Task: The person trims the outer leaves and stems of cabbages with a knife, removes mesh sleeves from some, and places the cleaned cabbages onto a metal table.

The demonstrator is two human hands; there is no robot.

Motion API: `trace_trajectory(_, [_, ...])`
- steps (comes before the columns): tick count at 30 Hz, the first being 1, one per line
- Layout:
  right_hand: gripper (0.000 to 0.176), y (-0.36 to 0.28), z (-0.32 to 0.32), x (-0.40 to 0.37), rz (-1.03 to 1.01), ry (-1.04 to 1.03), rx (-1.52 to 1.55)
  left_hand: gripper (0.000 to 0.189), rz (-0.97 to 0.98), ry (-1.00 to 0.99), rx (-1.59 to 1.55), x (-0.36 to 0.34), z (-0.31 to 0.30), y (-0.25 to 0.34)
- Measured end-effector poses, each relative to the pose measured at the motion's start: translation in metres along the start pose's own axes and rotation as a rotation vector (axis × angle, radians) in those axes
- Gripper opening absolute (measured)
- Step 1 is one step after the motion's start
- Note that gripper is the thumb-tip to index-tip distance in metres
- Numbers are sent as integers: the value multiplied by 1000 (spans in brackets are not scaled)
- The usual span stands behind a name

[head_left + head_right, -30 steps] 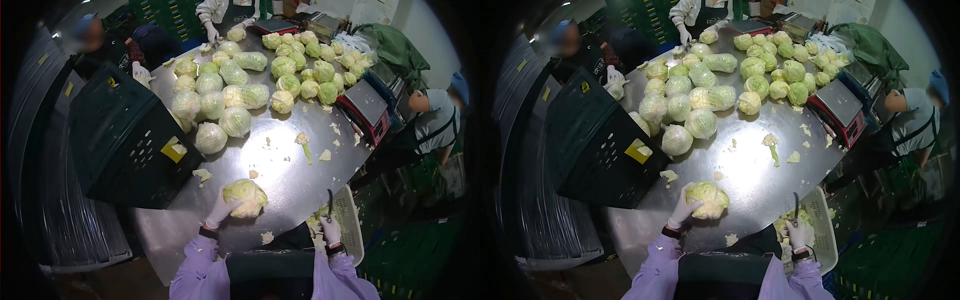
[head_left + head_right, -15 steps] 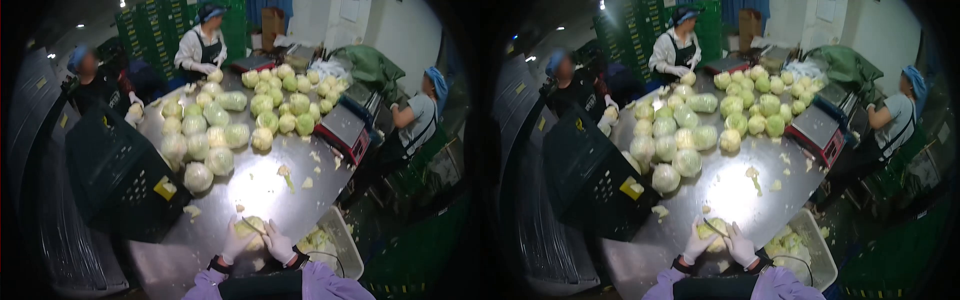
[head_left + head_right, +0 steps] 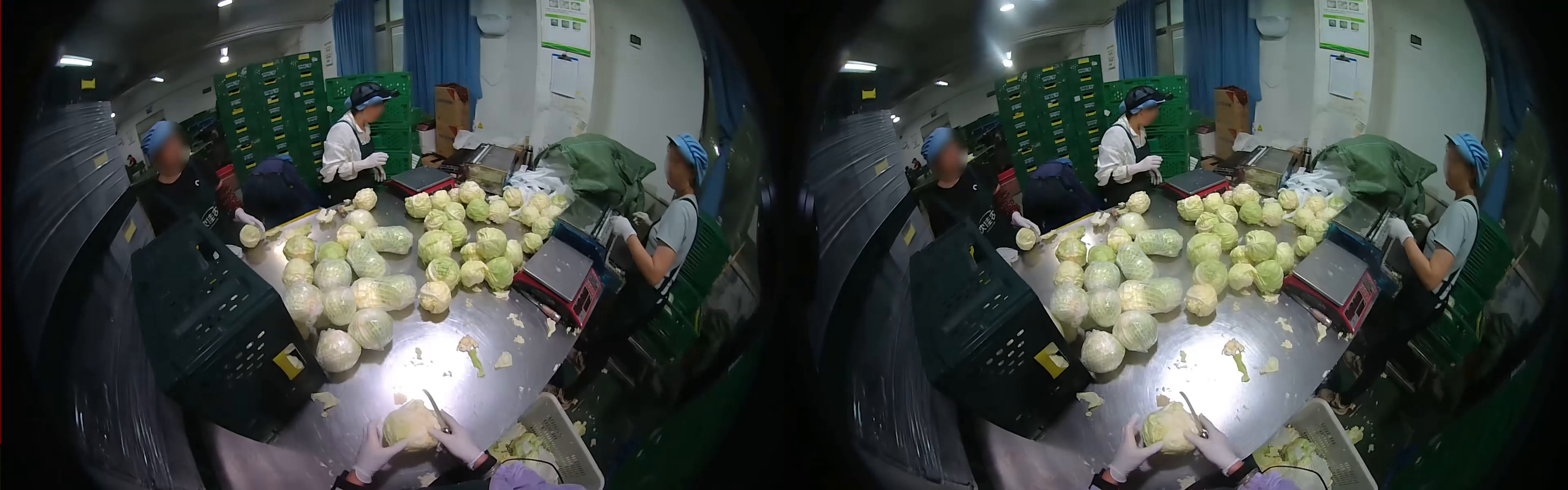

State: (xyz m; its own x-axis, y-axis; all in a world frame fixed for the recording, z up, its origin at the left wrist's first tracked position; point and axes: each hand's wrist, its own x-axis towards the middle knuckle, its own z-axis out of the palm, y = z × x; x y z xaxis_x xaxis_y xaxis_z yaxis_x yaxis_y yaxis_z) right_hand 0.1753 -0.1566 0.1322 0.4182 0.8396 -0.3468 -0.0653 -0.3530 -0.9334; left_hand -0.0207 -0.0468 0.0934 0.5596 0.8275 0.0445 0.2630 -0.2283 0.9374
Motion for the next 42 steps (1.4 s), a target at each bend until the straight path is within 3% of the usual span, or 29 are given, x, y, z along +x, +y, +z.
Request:
trace_trajectory(4, [76,-3,0,7,-6,-83,-119,96,183,-139,144,37,-8,-7])
trace_trajectory(7, [75,-12,-2,3,-84,-124,-166,97,174,-159,76,47,-5,-3])
trace_trajectory(9, [75,-9,-3,2,-109,-133,-154,89,-11,-322,-210,45,-1,2])
trace_trajectory(12, [75,-9,-9,2,-93,-226,-166,84,6,-359,-64,27,-25,97])
trace_trajectory(14, [75,-1,-11,5,-43,-315,-186,94,1,-337,98,19,-31,91])
trace_trajectory(16, [76,19,-6,9,-540,-253,-283,105,-24,-321,257,5,-35,99])
trace_trajectory(17, [76,5,-8,1,-360,-331,-244,106,-61,-351,37,5,-38,126])
trace_trajectory(19, [71,11,-6,2,-368,-296,-175,105,-95,-318,-262,-1,-32,132])
trace_trajectory(20, [63,-17,-9,-12,17,-317,-16,101,-20,-337,-247,3,-30,121])
trace_trajectory(21, [51,-5,-6,-9,68,-246,135,98,52,-355,-233,4,-26,102])
trace_trajectory(22, [42,-5,-12,-9,43,-193,190,100,-108,-185,-357,-6,-14,74])
trace_trajectory(23, [37,-11,-9,-12,-14,-77,264,101,-103,-76,-177,-9,-11,75])
trace_trajectory(26, [36,-9,-17,-23,19,-35,188,102,-116,-28,-67,-6,-1,40])
trace_trajectory(28, [36,-10,-16,-33,-179,-13,-216,83,-120,61,-273,-4,5,44])
trace_trajectory(29, [36,-12,-14,-36,-173,-6,-213,83,-122,52,-273,-4,8,38])
trace_trajectory(31, [37,-18,-3,-41,-433,72,-591,105,-39,51,-95,0,7,36])
trace_trajectory(32, [37,-2,2,-34,-583,161,-657,105,-41,44,-94,-3,8,35])
trace_trajectory(34, [42,-9,9,-31,-543,139,-697,105,-168,-15,-164,-1,2,86])
trace_trajectory(38, [51,-6,12,-19,-397,36,-802,106,-132,-18,-52,-2,14,55])
trace_trajectory(42, [52,-8,15,-20,-403,63,-834,106,-66,23,143,-2,19,63])
